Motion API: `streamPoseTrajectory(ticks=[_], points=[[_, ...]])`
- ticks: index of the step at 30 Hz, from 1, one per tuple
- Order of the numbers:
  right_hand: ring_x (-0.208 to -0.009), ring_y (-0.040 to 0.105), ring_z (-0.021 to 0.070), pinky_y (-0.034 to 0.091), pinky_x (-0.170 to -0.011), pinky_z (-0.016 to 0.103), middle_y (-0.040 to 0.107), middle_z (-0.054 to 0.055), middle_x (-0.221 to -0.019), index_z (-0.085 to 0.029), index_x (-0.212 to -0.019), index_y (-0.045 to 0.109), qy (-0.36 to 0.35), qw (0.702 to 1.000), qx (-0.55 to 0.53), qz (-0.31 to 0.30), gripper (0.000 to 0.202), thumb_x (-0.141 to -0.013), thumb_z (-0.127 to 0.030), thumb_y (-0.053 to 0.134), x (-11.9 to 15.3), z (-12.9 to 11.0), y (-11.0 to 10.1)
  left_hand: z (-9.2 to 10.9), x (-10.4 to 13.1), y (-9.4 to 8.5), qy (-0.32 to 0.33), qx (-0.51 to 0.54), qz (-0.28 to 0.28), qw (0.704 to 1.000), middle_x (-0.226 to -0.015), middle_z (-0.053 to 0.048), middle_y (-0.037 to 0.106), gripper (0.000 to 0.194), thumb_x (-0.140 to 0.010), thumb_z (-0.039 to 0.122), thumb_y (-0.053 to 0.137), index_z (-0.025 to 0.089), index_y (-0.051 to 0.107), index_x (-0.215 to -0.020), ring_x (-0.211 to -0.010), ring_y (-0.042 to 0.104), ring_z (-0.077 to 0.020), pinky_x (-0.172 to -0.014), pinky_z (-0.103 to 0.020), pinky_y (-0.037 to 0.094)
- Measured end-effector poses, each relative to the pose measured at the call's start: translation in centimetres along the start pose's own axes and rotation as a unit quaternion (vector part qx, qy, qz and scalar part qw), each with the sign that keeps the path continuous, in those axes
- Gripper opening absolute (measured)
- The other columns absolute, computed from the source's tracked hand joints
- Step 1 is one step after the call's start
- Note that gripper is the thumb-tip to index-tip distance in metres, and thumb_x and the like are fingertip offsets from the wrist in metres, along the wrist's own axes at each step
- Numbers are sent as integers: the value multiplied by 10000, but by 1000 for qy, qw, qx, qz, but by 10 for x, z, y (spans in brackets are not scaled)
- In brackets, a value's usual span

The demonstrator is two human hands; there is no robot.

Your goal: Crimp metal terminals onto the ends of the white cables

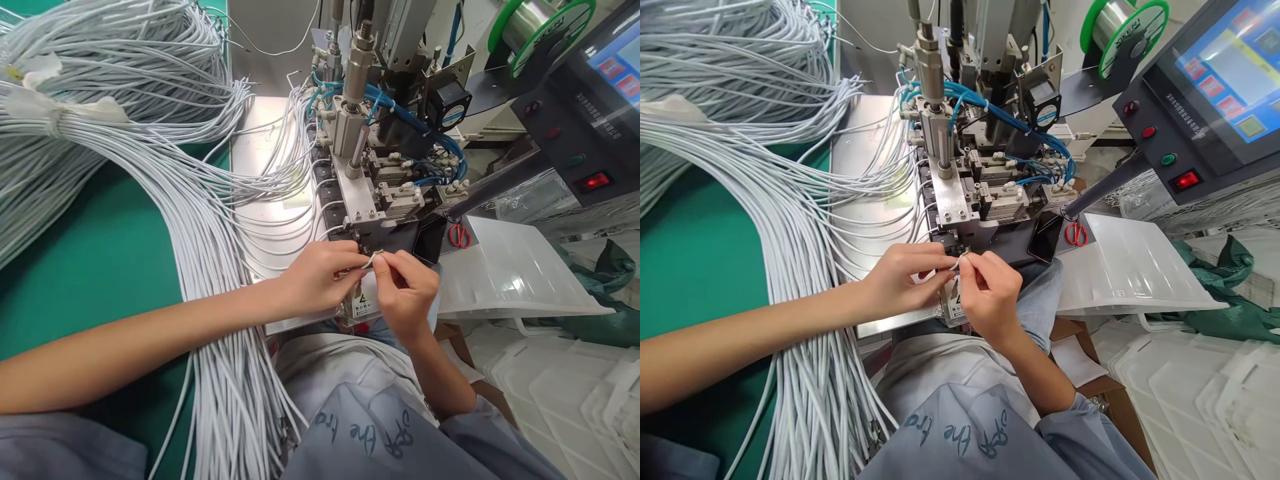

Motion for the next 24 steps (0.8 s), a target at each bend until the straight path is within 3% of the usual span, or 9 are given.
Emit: streamPoseTrajectory(ticks=[4,6,8,13,17,19,21,24], points=[[-521,422,94,336,-466,235,508,-11,-584,-170,-667,649,97,980,-125,-123,173,-802,-260,587,-10,23,11,-3,-2,-1,-5,29,-5,1000,-607,1,520,230,-836,124,479,146,707,-837,-546,455,-80,-495,-194,341],[-517,410,90,326,-465,232,508,-16,-580,-168,-658,650,104,969,-151,-163,168,-786,-267,606,-13,26,15,-3,-3,0,-10,45,-10,999,-603,4,521,218,-827,117,491,141,708,-824,-546,458,-77,-496,-193,340],[-505,383,86,309,-463,234,474,-25,-552,-168,-645,655,91,972,-154,-154,167,-774,-266,618,-14,26,14,-5,-4,0,-21,59,-9,998,-590,11,521,179,-812,130,528,139,707,-800,-541,455,-73,-496,-191,343],[-495,374,89,294,-457,241,427,-30,-536,-172,-657,652,44,993,-108,-30,178,-808,-235,583,-4,14,7,-8,-1,2,-34,60,-6,998,-582,22,542,103,-793,170,598,134,692,-770,-519,450,-59,-496,-178,356],[-486,323,82,274,-471,250,376,-37,-527,-165,-653,626,-62,997,38,23,190,-823,-156,542,2,-12,4,3,2,0,44,-99,19,994,-605,3,541,192,-858,164,502,138,666,-761,-546,458,-79,-500,-195,346],[-484,311,81,266,-480,255,350,-42,-517,-162,-607,591,-91,992,92,10,224,-820,-135,526,0,-18,6,14,4,1,111,-231,39,966,-628,-15,541,219,-860,114,453,125,651,-767,-570,447,-102,-506,-219,340],[-479,313,76,267,-482,252,338,-48,-504,-159,-580,563,-85,991,106,-18,235,-810,-131,524,-5,-17,7,24,7,2,169,-338,56,924,-646,-26,536,217,-842,64,434,109,633,-769,-586,430,-119,-520,-239,344],[-464,325,67,275,-464,233,353,-56,-488,-156,-571,547,-17,994,43,-96,220,-790,-152,539,-14,1,12,32,10,3,220,-413,58,882,-670,-28,534,190,-840,51,443,105,609,-765,-595,420,-124,-539,-254,353]])
Point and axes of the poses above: each hand's wrist, its own x-axis away from the middle knuckle, its own y-axis out of the palm, z = x × y, the point moved 9 cm from there along -x, towards the middle knuckle
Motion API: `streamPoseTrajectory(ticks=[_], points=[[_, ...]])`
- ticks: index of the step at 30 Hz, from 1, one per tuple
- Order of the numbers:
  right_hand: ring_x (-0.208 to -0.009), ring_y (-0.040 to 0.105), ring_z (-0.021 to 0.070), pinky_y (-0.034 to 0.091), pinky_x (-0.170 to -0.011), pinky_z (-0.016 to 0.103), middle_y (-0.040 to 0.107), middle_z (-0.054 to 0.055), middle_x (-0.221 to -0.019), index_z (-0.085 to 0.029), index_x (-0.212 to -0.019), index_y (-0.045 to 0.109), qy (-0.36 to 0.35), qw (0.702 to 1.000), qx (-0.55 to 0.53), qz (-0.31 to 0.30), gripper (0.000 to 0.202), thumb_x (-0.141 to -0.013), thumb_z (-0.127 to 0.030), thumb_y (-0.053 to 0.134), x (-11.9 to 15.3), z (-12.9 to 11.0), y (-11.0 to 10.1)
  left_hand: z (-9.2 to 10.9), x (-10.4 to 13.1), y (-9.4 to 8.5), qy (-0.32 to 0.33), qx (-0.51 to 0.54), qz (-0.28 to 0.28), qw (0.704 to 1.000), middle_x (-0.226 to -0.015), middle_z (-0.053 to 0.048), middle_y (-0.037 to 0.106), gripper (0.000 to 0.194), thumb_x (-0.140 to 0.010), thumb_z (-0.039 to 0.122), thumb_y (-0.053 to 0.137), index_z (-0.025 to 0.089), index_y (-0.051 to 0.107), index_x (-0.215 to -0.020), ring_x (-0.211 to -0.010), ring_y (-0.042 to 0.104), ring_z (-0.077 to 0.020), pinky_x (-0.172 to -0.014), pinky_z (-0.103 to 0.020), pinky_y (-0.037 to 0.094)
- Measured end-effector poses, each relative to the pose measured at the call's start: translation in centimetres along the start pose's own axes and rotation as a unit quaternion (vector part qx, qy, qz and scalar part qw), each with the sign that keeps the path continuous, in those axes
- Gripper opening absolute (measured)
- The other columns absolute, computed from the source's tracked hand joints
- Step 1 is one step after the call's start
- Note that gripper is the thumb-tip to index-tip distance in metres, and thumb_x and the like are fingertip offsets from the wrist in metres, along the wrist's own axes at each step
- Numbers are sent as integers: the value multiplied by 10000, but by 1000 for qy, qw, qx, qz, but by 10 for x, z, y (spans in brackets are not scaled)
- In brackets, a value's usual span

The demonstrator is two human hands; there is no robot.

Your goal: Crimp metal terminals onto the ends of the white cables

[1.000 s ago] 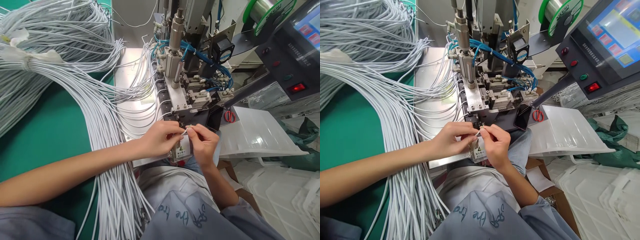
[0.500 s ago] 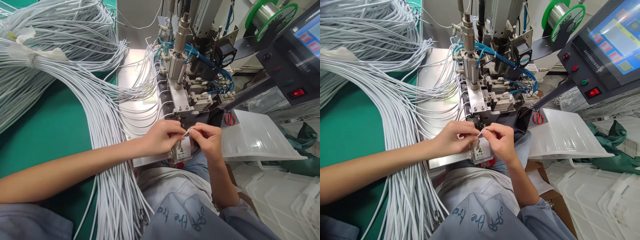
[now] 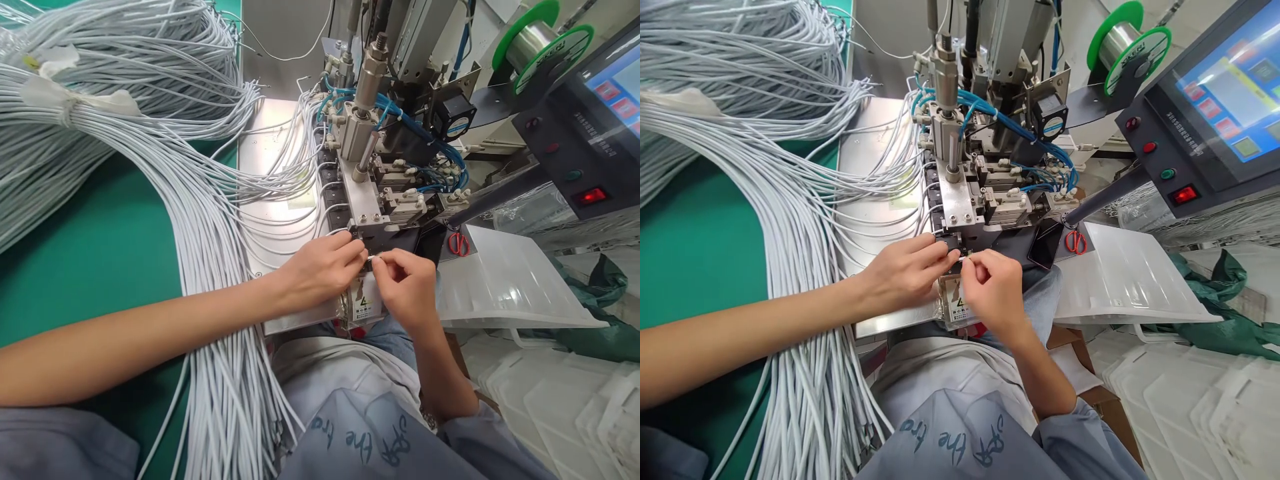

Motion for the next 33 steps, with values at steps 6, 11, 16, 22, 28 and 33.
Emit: streamPoseTrajectory(ticks=[6,11,16,22,28,33], points=[[-474,326,63,261,-451,227,387,-48,-503,-157,-534,531,27,984,-131,-118,234,-767,-149,558,-9,19,10,-12,2,14,-59,131,-52,988,-696,-23,569,204,-859,113,445,141,640,-806,-649,486,-126,-545,-242,357],[-503,367,78,278,-468,240,424,-37,-531,-164,-604,612,-38,986,-165,-3,194,-796,-165,583,-5,8,0,-29,7,34,-213,433,-81,872,-658,-6,594,186,-852,176,509,131,688,-829,-589,506,-79,-548,-185,378],[-547,431,91,329,-496,249,501,-25,-600,-191,-747,679,2,976,-195,94,137,-831,-166,573,11,12,2,-32,8,40,-295,543,-96,780,-586,3,586,154,-795,157,564,101,707,-785,-526,462,-56,-497,-159,355],[-614,463,103,385,-510,249,525,1,-771,-217,-1014,653,-68,991,-78,80,243,-788,-138,614,5,1,-9,-32,14,48,-337,549,-114,756,-527,17,514,181,-781,177,548,80,696,-739,-485,411,-55,-433,-161,317],[-709,520,143,420,-550,269,570,24,-771,-222,-898,657,-231,967,58,94,204,-757,-77,635,7,-25,-18,-33,15,48,-340,526,-114,771,-543,15,539,178,-771,174,545,93,701,-748,-500,431,-53,-450,-156,323],[-672,522,136,428,-555,276,567,14,-743,-220,-883,644,-196,967,38,157,178,-763,-88,640,10,-17,-22,-36,14,46,-345,524,-96,773,-550,16,546,177,-780,169,537,101,690,-724,-501,421,-46,-454,-150,319]])
Point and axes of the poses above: each hand's wrist, its own x-axis away from the middle knuckle, its own y-axis out of the palm, z = x × y, the point moved 9 cm from there along -x, towards the middle knuckle
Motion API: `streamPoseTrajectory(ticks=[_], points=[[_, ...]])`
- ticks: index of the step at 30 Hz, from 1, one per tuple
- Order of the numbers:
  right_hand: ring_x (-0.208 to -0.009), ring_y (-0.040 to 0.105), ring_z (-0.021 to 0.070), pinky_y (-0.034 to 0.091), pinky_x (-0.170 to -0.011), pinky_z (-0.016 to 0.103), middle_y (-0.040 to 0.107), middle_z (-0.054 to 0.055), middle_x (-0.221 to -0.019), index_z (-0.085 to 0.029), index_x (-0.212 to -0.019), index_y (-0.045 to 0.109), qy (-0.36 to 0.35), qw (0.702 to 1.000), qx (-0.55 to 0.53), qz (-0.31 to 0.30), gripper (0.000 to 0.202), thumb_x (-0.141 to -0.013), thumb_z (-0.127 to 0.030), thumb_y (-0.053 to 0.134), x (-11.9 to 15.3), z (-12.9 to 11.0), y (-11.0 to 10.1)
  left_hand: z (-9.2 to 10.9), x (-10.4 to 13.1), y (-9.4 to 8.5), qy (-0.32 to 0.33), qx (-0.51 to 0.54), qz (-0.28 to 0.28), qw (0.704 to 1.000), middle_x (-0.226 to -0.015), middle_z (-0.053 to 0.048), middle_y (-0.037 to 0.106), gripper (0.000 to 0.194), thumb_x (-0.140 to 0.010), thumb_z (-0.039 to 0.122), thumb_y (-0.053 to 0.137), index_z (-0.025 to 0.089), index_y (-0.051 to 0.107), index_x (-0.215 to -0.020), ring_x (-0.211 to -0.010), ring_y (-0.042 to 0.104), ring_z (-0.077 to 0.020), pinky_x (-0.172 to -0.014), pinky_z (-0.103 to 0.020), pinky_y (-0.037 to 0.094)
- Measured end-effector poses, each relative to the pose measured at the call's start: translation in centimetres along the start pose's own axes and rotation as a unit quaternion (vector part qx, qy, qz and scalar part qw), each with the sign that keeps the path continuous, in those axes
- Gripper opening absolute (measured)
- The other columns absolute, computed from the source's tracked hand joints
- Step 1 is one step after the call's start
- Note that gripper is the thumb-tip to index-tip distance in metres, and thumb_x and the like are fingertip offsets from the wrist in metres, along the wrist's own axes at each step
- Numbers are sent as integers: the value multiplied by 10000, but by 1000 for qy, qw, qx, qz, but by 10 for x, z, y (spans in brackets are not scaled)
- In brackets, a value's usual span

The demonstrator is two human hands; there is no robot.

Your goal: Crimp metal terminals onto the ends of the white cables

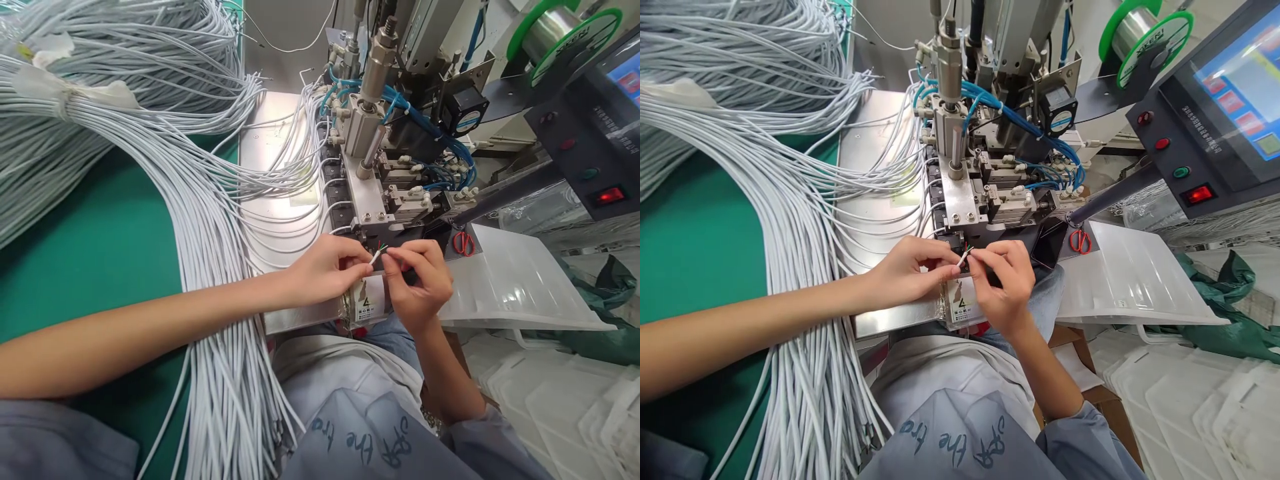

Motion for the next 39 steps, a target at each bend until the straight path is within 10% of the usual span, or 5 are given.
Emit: streamPoseTrajectory(ticks=[11,18,25,39], points=[[-791,529,183,435,-577,294,589,46,-790,-240,-829,670,-28,996,49,-67,89,-770,-174,655,-4,0,7,-5,1,0,-3,-28,7,1000,-552,24,528,185,-782,171,517,113,691,-754,-500,414,-49,-462,-165,314],[-723,541,141,444,-569,270,559,20,-773,-196,-752,592,201,962,-152,-106,78,-825,-216,572,3,38,23,0,1,-1,13,-32,2,999,-574,19,549,177,-804,187,525,118,687,-780,-523,432,-59,-493,-174,336],[-754,534,138,437,-568,247,544,20,-785,-191,-746,581,222,938,-232,-130,73,-816,-201,567,6,41,31,10,3,4,80,-82,-28,993,-663,-7,592,190,-856,152,499,117,685,-852,-595,495,-77,-564,-186,367],[-685,529,119,415,-566,228,573,-3,-726,-178,-708,562,290,911,-211,-204,119,-811,-235,546,37,84,62,-14,-1,25,108,-453,-115,877,-868,-40,597,284,-862,110,430,149,592,-1093,-678,593,-118,-529,-209,409]])
Point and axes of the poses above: each hand's wrist, its own x-axis away from the middle knuckle, its own y-axis out of the palm, z = x × y, the point moved 9 cm from there along -x, towards the middle knuckle
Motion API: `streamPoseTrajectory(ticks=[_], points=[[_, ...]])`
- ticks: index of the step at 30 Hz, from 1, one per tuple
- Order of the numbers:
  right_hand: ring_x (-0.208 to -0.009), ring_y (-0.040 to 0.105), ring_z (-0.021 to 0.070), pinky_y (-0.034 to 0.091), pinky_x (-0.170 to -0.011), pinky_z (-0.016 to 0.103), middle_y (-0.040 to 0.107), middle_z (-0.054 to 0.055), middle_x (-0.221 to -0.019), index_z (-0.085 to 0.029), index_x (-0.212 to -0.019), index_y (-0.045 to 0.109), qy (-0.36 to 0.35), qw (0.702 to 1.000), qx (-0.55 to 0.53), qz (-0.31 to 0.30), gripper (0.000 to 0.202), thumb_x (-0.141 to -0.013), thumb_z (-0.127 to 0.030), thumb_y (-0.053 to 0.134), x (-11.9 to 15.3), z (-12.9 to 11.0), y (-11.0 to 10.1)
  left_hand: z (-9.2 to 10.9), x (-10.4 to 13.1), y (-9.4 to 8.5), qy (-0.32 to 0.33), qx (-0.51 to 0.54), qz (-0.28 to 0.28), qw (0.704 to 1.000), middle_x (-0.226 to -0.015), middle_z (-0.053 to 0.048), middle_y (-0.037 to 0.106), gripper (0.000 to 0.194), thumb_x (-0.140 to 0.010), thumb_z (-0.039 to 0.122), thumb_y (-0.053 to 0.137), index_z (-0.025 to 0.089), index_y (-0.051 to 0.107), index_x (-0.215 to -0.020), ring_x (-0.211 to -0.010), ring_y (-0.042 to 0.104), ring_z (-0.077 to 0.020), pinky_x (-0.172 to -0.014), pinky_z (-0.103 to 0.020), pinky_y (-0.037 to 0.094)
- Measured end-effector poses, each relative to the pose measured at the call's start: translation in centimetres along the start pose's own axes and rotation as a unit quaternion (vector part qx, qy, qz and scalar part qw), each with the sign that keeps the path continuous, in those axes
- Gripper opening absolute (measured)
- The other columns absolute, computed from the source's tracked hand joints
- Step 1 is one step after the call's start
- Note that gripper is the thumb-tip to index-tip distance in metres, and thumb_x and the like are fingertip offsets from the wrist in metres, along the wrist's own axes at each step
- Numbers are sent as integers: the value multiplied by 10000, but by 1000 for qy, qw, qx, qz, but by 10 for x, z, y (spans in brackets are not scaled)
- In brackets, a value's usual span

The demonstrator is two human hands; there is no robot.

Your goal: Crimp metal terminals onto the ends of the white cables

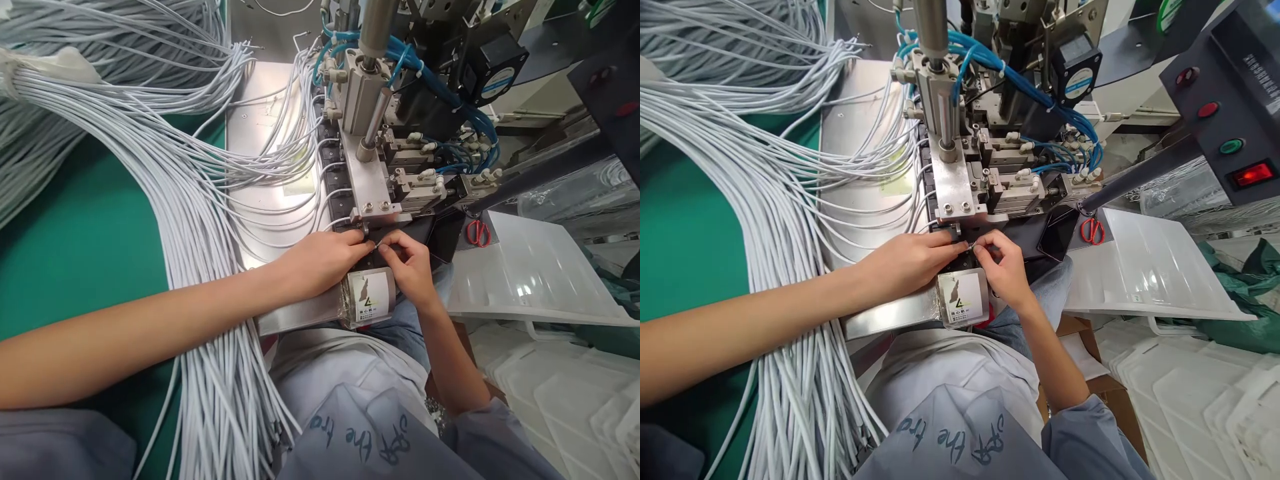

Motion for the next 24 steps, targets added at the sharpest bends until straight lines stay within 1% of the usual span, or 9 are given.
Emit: streamPoseTrajectory(ticks=[3,6,12,16,21,24], points=[[-695,542,125,425,-581,234,592,0,-723,-181,-696,581,20,1000,-1,17,105,-788,-229,565,1,5,-2,0,0,1,-4,-8,-22,1000,-866,-42,591,315,-856,112,444,164,577,-1136,-678,598,-119,-520,-205,413],[-647,530,118,427,-573,235,586,-10,-678,-179,-670,580,47,998,-19,27,102,-758,-231,577,0,11,-4,0,0,1,-7,-16,-29,999,-869,-46,590,317,-862,125,452,171,577,-1149,-688,602,-125,-515,-208,411],[-506,440,82,387,-510,229,547,-38,-594,-174,-641,579,105,991,-85,-15,96,-714,-233,595,-4,20,3,0,-1,-1,4,-13,-24,1000,-899,-53,599,298,-880,155,455,184,589,-1146,-749,606,-137,-525,-210,404],[-487,423,79,363,-479,223,534,-41,-567,-175,-633,585,120,987,-105,-23,84,-694,-231,596,-6,23,4,-3,-2,0,-4,-12,-25,1000,-947,-56,594,301,-891,186,456,213,590,-1160,-796,611,-140,-531,-209,400],[-462,383,70,322,-443,212,476,-54,-523,-174,-627,569,151,979,-125,-52,118,-696,-268,588,-7,29,11,-5,-2,3,-13,-26,-49,998,-1002,-71,585,334,-902,189,437,226,562,-1209,-826,612,-151,-510,-210,378],[-473,405,77,333,-442,212,478,-50,-521,-176,-631,563,161,977,-133,-42,128,-694,-284,591,-4,31,12,-4,-1,2,-18,-40,-56,997,-1003,-72,584,341,-900,178,441,226,549,-1220,-800,612,-153,-495,-219,370]])
Point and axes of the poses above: each hand's wrist, its own x-axis away from the middle knuckle, its own y-axis out of the palm, z = x × y, the point moved 9 cm from there along -x, towards the middle knuckle
